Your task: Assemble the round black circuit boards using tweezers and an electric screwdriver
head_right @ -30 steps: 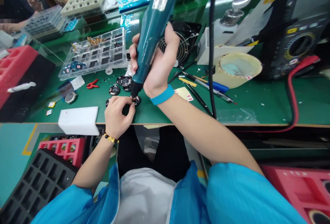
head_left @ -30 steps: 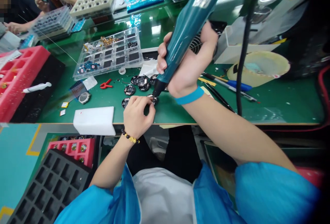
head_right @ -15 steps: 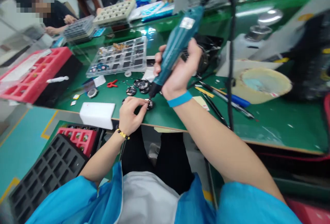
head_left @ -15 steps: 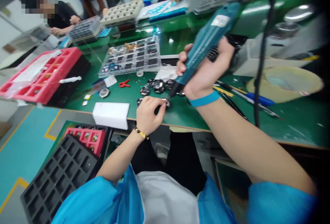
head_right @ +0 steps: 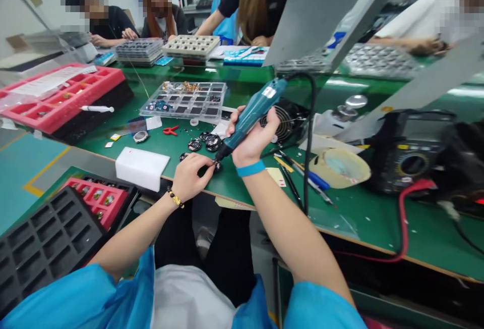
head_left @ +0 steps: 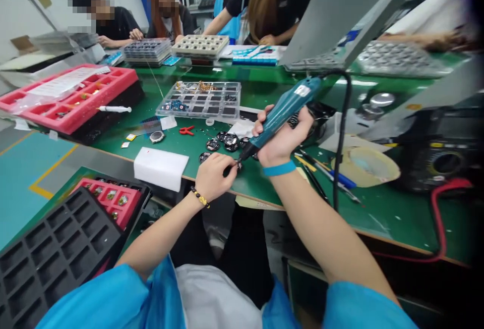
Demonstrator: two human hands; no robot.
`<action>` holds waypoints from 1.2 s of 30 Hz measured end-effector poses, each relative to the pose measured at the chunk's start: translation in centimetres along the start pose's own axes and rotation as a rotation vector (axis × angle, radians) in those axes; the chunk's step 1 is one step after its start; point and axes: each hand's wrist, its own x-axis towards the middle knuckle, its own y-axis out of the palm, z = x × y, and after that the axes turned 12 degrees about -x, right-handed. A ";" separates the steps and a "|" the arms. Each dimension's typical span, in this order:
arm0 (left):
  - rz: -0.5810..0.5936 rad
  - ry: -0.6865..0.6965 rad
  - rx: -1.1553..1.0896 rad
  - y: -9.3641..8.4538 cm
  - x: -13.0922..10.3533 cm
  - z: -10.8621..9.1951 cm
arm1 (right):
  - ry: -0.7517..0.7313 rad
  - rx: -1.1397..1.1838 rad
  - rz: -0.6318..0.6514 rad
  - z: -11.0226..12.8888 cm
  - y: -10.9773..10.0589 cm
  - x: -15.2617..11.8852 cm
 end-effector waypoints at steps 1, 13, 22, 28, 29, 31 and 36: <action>-0.002 0.006 0.002 0.0 0.0 0.0 | -0.001 0.001 0.006 0.0 0.0 0.0; -0.005 0.012 0.001 0.0 0.0 0.0 | 0.000 -0.007 0.035 0.0 0.0 -0.1; -0.040 0.001 -0.028 0.1 -0.5 0.0 | -0.069 -0.009 -0.053 2.0 -0.7 0.6; -0.096 -0.023 -0.007 0.2 -0.5 -0.2 | -0.066 -0.016 -0.073 1.9 -1.2 1.0; -0.093 -0.016 0.001 0.2 -0.6 -0.2 | -0.053 -0.018 -0.067 1.8 -1.2 0.9; -0.081 -0.006 -0.007 0.3 -0.6 -0.3 | -0.031 -0.018 -0.061 1.6 -1.2 0.9; -0.114 -0.039 -0.152 -0.2 -0.4 -0.3 | -0.044 -0.007 -0.075 1.9 -1.2 0.9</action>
